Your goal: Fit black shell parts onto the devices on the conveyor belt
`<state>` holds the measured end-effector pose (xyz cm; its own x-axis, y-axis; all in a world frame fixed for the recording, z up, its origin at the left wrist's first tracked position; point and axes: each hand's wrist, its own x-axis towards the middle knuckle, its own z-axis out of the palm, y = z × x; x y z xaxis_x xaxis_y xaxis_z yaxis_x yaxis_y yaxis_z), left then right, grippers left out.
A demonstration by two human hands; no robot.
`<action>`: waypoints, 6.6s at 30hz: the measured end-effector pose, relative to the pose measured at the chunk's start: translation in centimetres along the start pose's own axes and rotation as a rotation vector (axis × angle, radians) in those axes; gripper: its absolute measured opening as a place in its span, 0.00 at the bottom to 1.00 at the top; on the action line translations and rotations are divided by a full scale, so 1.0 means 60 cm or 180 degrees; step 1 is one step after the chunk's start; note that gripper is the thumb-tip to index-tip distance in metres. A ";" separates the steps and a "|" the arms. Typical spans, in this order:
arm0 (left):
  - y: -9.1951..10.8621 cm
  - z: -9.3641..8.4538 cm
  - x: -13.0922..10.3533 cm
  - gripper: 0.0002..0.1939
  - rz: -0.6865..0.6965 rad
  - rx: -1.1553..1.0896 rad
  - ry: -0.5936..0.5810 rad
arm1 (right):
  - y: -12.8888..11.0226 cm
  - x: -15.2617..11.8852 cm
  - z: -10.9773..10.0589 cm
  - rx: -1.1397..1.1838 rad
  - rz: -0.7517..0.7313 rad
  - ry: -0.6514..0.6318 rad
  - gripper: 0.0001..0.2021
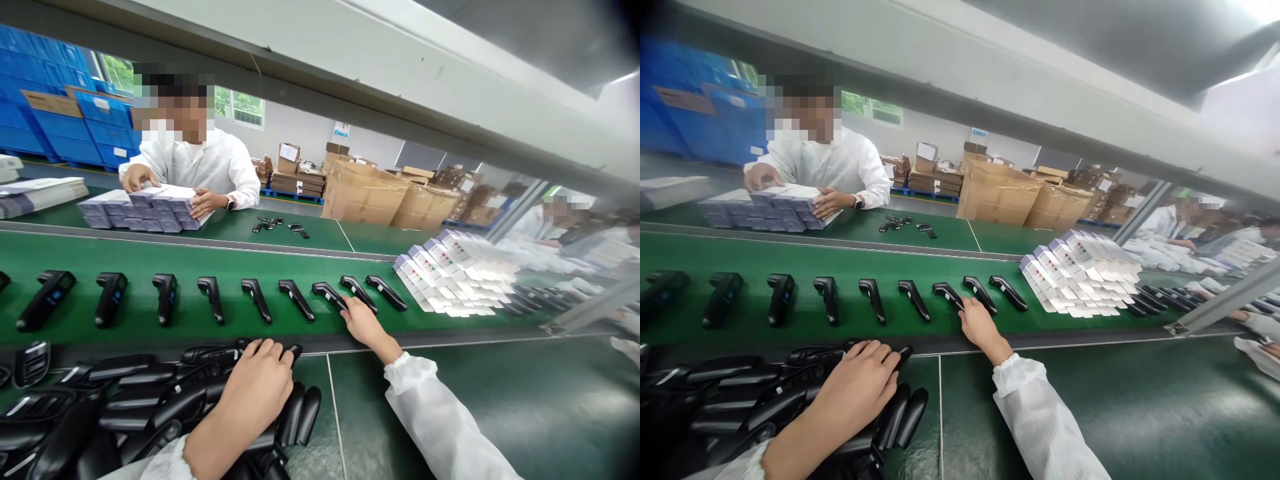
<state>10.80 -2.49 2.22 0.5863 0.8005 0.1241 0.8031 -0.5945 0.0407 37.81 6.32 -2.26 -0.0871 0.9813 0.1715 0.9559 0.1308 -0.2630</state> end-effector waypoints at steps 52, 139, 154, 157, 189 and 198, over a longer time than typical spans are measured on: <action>-0.017 0.022 0.002 0.24 0.0360 -0.1102 -0.0212 | -0.065 -0.013 0.032 0.1084 0.0049 0.0242 0.20; -0.138 -0.056 -0.025 0.24 -0.0926 -0.0331 -0.0762 | -0.177 0.004 0.031 0.1691 -0.0346 0.0047 0.20; -0.158 -0.063 -0.016 0.16 -0.0947 -0.0811 -0.0586 | -0.177 0.027 0.028 0.0751 -0.0451 0.0417 0.21; -0.152 -0.061 -0.006 0.14 -0.0945 -0.1939 -0.0249 | -0.194 -0.004 0.014 0.2333 -0.1090 -0.0166 0.21; -0.108 -0.008 0.022 0.12 -0.1741 -0.4680 0.0508 | -0.211 -0.001 0.024 0.2322 -0.0541 0.0080 0.20; -0.055 -0.024 -0.001 0.25 -0.1167 -0.1079 -0.0158 | -0.216 0.011 0.039 0.2550 -0.0286 -0.0019 0.11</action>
<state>7.99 -0.68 3.54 0.2830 0.9591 -0.0056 0.8823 -0.2580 0.3938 24.68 5.63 -0.96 -0.1577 0.9627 0.2197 0.4538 0.2683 -0.8498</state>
